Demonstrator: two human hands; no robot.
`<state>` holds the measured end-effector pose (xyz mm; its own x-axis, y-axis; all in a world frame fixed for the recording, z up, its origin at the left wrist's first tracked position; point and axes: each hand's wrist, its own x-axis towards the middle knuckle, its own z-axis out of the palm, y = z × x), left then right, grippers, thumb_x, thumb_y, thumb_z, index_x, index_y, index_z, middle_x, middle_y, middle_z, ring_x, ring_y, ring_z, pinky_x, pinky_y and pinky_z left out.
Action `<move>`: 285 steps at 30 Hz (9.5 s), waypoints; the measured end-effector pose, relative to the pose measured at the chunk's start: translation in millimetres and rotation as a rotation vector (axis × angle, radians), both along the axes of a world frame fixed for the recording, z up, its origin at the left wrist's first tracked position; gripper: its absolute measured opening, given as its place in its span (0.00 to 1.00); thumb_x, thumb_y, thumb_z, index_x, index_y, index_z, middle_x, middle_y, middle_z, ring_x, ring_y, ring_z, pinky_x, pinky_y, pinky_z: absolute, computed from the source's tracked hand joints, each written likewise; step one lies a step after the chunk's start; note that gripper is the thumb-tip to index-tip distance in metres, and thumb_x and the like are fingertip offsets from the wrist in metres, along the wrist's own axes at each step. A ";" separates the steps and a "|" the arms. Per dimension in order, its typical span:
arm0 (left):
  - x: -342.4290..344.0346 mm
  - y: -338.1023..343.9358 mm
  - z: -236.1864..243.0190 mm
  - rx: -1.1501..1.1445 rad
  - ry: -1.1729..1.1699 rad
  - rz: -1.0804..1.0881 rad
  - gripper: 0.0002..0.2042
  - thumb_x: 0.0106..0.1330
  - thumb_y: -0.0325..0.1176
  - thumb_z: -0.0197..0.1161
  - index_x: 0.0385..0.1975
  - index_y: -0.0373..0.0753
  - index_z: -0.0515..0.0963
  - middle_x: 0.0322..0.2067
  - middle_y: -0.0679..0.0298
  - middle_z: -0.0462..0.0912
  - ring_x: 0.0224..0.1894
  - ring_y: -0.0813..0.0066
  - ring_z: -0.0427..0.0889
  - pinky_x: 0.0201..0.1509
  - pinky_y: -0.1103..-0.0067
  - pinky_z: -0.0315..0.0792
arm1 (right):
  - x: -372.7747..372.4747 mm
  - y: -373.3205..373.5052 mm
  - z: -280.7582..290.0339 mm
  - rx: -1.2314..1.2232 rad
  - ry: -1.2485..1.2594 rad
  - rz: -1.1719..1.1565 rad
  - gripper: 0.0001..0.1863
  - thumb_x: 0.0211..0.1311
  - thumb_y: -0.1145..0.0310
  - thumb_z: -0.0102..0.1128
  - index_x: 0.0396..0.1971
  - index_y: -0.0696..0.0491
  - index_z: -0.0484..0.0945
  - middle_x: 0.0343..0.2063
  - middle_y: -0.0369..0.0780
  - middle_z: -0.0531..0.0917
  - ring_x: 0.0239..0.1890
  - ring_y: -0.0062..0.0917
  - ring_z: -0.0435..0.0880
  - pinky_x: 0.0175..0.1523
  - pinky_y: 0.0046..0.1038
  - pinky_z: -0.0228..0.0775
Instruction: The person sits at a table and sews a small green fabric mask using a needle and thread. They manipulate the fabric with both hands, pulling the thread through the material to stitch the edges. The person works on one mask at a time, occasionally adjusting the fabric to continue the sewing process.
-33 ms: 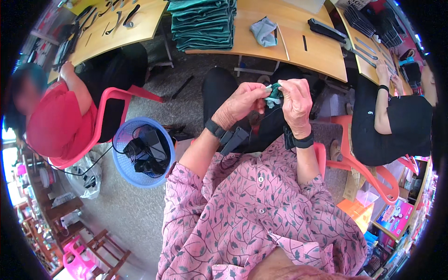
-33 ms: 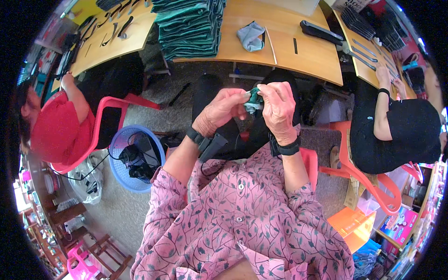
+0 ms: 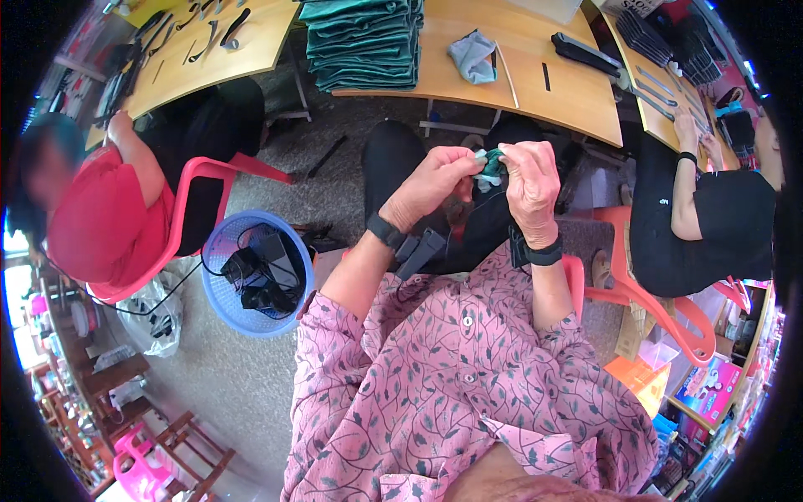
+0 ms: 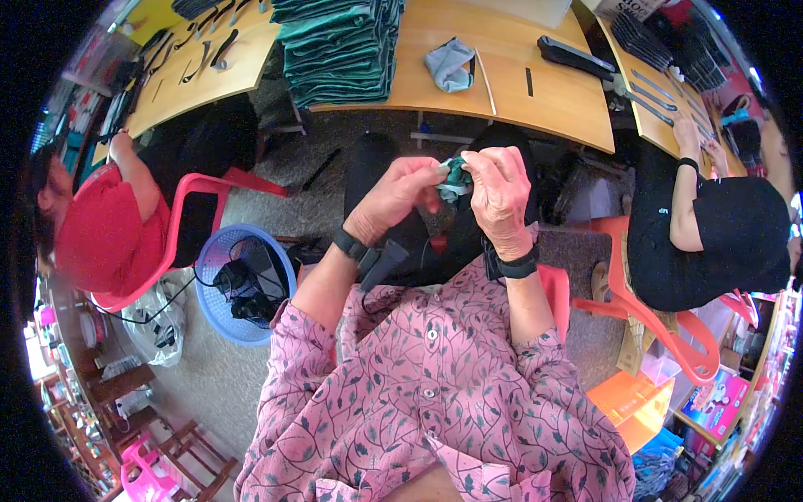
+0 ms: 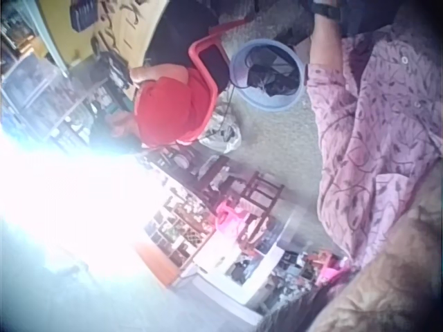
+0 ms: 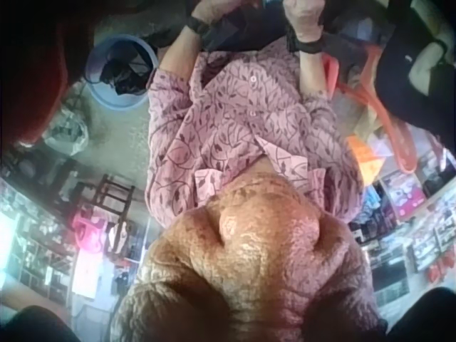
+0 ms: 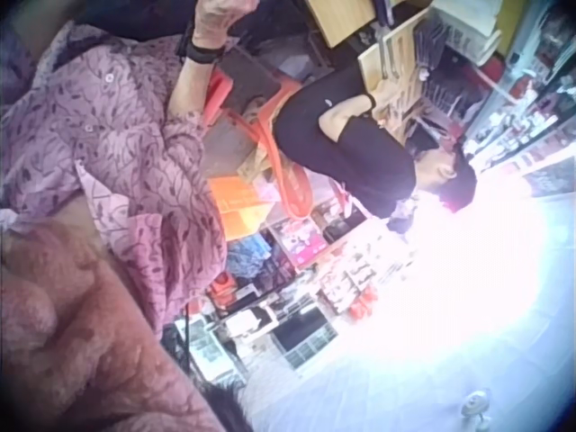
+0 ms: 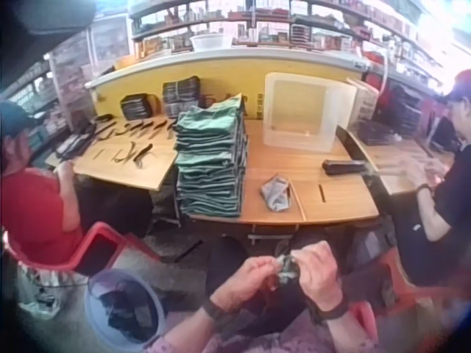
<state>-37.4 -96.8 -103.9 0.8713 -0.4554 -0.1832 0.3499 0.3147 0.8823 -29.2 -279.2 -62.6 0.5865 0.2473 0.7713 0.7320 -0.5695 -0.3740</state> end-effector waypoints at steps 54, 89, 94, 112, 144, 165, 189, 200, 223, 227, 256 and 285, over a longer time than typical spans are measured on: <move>-15.8 -25.1 23.1 0.545 -0.807 0.683 0.07 0.58 0.29 0.70 0.24 0.35 0.78 0.18 0.68 0.75 0.20 0.82 0.71 0.24 0.82 0.66 | -9.8 10.3 -15.2 0.660 0.848 -0.165 0.16 0.71 0.58 0.55 0.34 0.58 0.77 0.22 0.31 0.77 0.19 0.10 0.71 0.20 0.16 0.64; -3.3 -19.6 0.2 0.813 -0.960 0.616 0.06 0.62 0.28 0.62 0.32 0.37 0.72 0.27 0.54 0.75 0.29 0.55 0.78 0.32 0.68 0.72 | -3.6 -5.9 -7.9 1.065 1.151 0.220 0.09 0.71 0.66 0.54 0.47 0.52 0.77 0.25 0.30 0.77 0.15 0.07 0.65 0.17 0.11 0.55; 0.0 -13.7 -0.8 0.972 -1.036 0.610 0.06 0.60 0.28 0.62 0.32 0.37 0.71 0.28 0.54 0.74 0.32 0.51 0.77 0.33 0.64 0.71 | -1.3 -9.2 -11.6 1.049 1.177 0.265 0.10 0.72 0.65 0.53 0.44 0.54 0.78 0.25 0.29 0.77 0.14 0.06 0.63 0.16 0.10 0.55; 0.2 -15.8 -4.3 0.888 -0.552 0.690 0.08 0.59 0.31 0.65 0.29 0.34 0.75 0.25 0.53 0.82 0.29 0.58 0.84 0.34 0.69 0.76 | -20.1 16.6 22.2 -0.089 0.275 0.107 0.31 0.34 0.74 0.76 0.47 0.46 0.81 0.55 0.43 0.71 0.57 0.39 0.70 0.57 0.34 0.65; -4.4 -11.9 16.7 0.537 -0.880 0.323 0.11 0.58 0.23 0.66 0.42 0.35 0.82 0.33 0.62 0.83 0.35 0.72 0.82 0.41 0.79 0.75 | -6.1 0.2 -20.8 0.597 0.871 -0.109 0.11 0.63 0.66 0.65 0.28 0.59 0.80 0.20 0.29 0.79 0.22 0.10 0.73 0.27 0.18 0.65; -8.8 -6.2 25.7 0.348 -0.632 0.094 0.08 0.54 0.26 0.67 0.28 0.37 0.73 0.28 0.72 0.72 0.31 0.86 0.71 0.37 0.84 0.68 | 4.7 -11.3 -21.9 0.698 1.068 0.025 0.14 0.66 0.59 0.62 0.26 0.53 0.80 0.17 0.28 0.77 0.17 0.09 0.69 0.21 0.17 0.60; -4.9 -9.4 8.3 -0.126 -0.191 0.210 0.11 0.64 0.25 0.64 0.45 0.35 0.77 0.37 0.69 0.81 0.39 0.85 0.79 0.45 0.85 0.74 | 5.0 -14.4 -19.2 0.686 0.988 0.264 0.12 0.64 0.71 0.63 0.46 0.55 0.80 0.31 0.29 0.82 0.31 0.09 0.76 0.36 0.13 0.69; -8.1 -11.5 14.6 -0.034 -0.103 0.133 0.08 0.66 0.29 0.63 0.42 0.33 0.78 0.36 0.66 0.82 0.38 0.81 0.81 0.43 0.80 0.77 | -1.7 -9.2 -17.0 0.731 0.898 0.130 0.08 0.61 0.74 0.65 0.39 0.56 0.80 0.27 0.30 0.82 0.25 0.09 0.76 0.28 0.13 0.67; -17.4 -36.2 -4.9 0.150 -0.283 0.118 0.06 0.62 0.26 0.65 0.33 0.35 0.74 0.30 0.69 0.78 0.37 0.80 0.81 0.41 0.82 0.77 | 4.2 -16.5 -13.9 0.974 0.831 0.049 0.08 0.59 0.73 0.68 0.37 0.56 0.81 0.22 0.29 0.78 0.20 0.08 0.71 0.26 0.12 0.63; -10.8 -30.8 6.2 -0.314 0.083 0.181 0.04 0.68 0.26 0.60 0.36 0.37 0.72 0.38 0.65 0.78 0.42 0.73 0.82 0.47 0.70 0.81 | 3.3 -13.0 -15.5 0.964 0.760 0.091 0.09 0.59 0.72 0.69 0.38 0.56 0.80 0.23 0.30 0.79 0.22 0.09 0.72 0.27 0.13 0.64; -7.4 -28.7 -6.1 -0.065 -0.081 0.412 0.08 0.57 0.23 0.65 0.33 0.38 0.73 0.28 0.71 0.77 0.27 0.85 0.77 0.31 0.85 0.73 | -14.0 7.2 -6.6 0.786 0.711 0.146 0.08 0.59 0.76 0.67 0.38 0.56 0.79 0.26 0.30 0.77 0.25 0.10 0.73 0.30 0.14 0.66; -5.4 -27.6 -7.8 0.151 -0.224 0.560 0.05 0.60 0.24 0.61 0.35 0.36 0.74 0.29 0.71 0.79 0.30 0.87 0.75 0.33 0.85 0.71 | -13.0 17.0 -25.4 0.661 0.898 0.150 0.11 0.62 0.73 0.64 0.43 0.57 0.76 0.27 0.30 0.79 0.25 0.09 0.74 0.27 0.13 0.67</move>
<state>-42.8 -124.4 -111.6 0.9951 0.0983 0.0053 -0.0311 0.2624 0.9645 -42.3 -262.2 -88.0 0.9941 0.0611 0.0901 0.0899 0.0067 -0.9959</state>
